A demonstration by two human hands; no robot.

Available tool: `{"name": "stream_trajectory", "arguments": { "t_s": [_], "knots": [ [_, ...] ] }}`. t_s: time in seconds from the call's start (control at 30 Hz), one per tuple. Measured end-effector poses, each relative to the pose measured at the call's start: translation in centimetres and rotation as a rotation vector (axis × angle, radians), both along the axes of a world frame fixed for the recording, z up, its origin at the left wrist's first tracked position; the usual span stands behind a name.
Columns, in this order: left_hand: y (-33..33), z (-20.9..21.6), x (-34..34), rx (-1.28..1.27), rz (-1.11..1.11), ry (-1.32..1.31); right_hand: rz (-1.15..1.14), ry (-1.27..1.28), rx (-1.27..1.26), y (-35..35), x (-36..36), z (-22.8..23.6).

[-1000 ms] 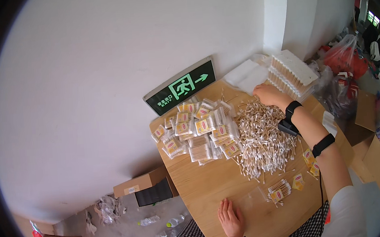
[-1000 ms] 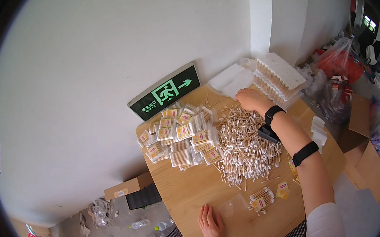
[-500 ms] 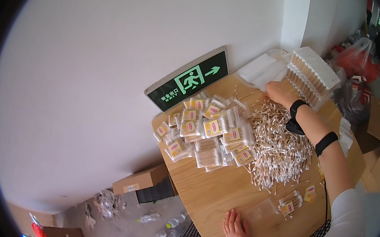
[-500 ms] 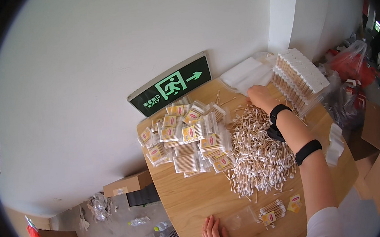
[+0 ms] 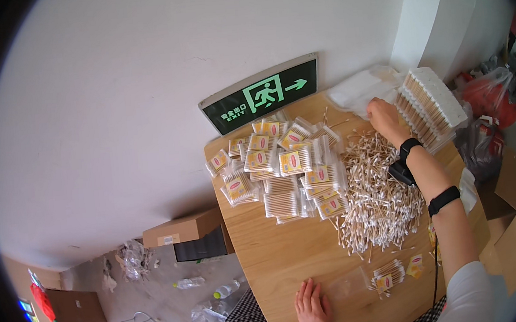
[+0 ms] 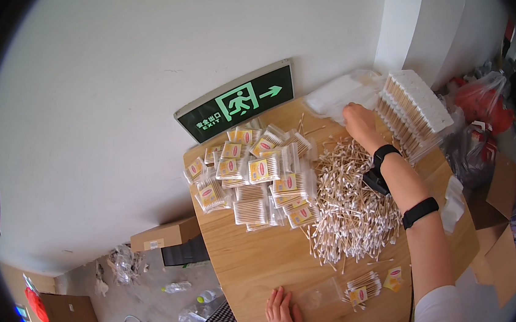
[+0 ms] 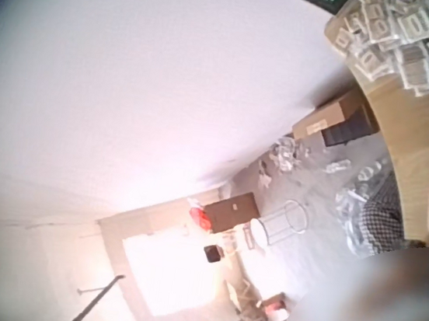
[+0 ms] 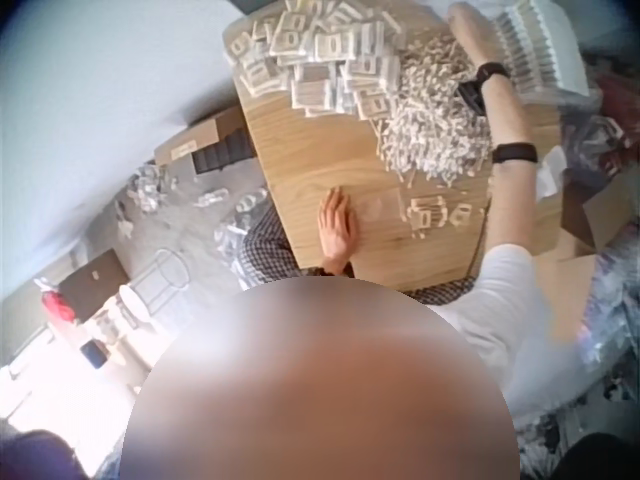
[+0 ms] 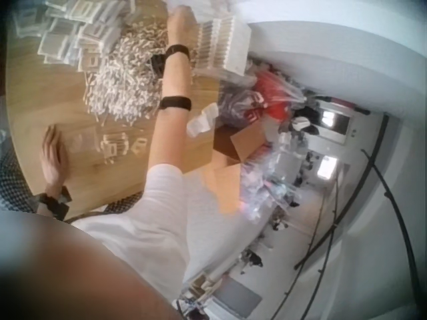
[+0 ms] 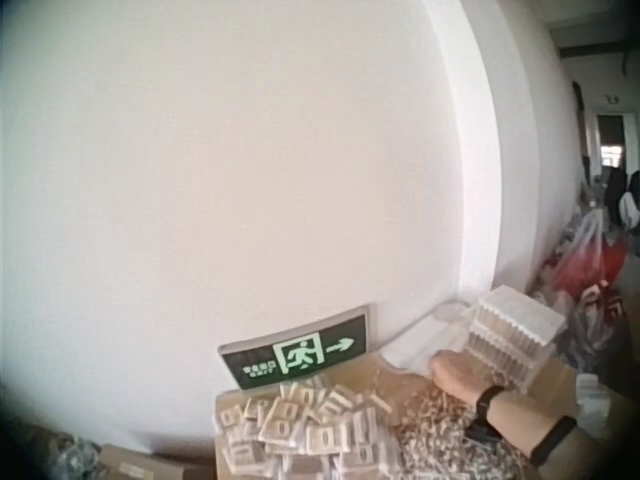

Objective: The recorder is sorting and bagging packs of cotton swabs into larger plastic bags while sitting on the floor.

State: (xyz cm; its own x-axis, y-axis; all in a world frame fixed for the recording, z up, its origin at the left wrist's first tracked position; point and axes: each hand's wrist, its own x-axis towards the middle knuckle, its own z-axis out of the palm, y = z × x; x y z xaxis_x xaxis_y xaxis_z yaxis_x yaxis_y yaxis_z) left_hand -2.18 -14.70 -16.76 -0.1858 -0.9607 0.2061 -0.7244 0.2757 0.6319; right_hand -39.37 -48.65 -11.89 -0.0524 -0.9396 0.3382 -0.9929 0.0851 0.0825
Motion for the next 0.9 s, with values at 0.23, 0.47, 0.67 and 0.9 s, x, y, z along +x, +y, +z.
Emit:
{"name": "stream_trajectory", "arguments": {
  "t_s": [0.23,0.47,0.67,0.9],
  "knots": [
    [-0.5,-0.6,0.4,0.008,0.025,-0.012,-0.132,-0.573,-0.178,0.4,0.3,1.8],
    [-0.6,-0.7,0.6,-0.027,0.011,-0.013,-0.119,-0.786,-0.401,3.6,1.2,8.4],
    [-0.4,-0.3,0.8,-0.088,-0.005,0.068,0.254,-1.108,-0.598,14.2,5.1,16.2],
    [1.6,9.7,3.6,0.581,-0.099,0.822,0.365,-1.748,-0.493,34.2,14.8,18.3]
  ]
}}
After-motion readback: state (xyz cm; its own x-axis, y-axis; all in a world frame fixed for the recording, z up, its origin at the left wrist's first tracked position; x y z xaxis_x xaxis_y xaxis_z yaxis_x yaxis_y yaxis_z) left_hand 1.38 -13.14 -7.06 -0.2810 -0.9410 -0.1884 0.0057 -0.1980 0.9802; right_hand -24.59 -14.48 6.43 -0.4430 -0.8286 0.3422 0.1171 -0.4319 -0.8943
